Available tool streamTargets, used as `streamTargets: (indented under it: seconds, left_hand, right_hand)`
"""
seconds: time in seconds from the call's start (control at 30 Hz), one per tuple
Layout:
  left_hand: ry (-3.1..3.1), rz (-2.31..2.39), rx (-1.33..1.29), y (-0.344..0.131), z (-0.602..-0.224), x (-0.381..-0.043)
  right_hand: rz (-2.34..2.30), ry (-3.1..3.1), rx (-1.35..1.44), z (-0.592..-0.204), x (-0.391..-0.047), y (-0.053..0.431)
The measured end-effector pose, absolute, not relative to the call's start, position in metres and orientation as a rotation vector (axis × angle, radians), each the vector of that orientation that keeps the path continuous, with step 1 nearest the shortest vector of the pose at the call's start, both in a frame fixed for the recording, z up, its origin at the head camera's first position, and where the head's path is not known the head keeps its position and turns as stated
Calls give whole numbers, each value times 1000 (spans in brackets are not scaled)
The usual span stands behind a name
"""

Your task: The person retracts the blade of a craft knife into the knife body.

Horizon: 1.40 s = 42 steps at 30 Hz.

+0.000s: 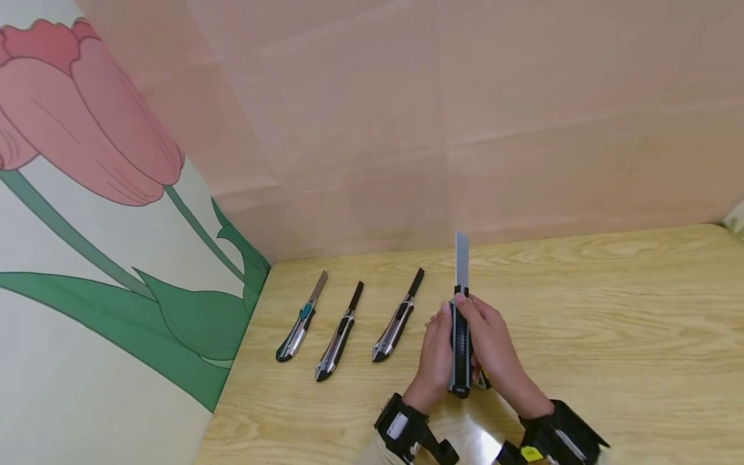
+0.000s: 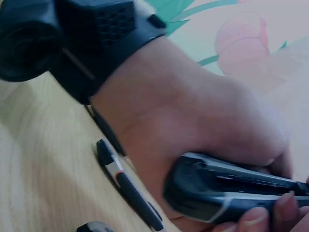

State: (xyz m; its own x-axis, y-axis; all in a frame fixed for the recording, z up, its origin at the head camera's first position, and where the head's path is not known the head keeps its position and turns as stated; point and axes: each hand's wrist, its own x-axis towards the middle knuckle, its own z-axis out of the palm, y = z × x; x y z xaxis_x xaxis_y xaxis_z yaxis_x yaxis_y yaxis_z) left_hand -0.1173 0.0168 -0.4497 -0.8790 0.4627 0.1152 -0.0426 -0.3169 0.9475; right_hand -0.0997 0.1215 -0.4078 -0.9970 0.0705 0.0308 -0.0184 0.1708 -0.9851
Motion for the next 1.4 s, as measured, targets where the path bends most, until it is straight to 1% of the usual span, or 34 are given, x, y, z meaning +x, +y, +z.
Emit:
streamTargets:
  seconds: [0.37, 0.73, 1.0, 1.17, 1.4]
  left_hand:
    - [1610, 2282, 551, 18, -449, -116]
    - [1625, 2303, 600, 20, -452, -116]
    - [1865, 2268, 472, 19, -448, -114]
    - [1904, 2305, 504, 20, -448, -113]
    - [1958, 2348, 549, 22, -450, -115]
  right_hand:
    - [1953, -2330, 12, -411, -101, 121]
    - [1971, -2298, 17, -408, -99, 120]
    - [2041, -2268, 1, -408, -98, 116]
    - [2059, -2230, 4, -408, -97, 115]
    - [2084, -2162, 85, -409, -98, 114]
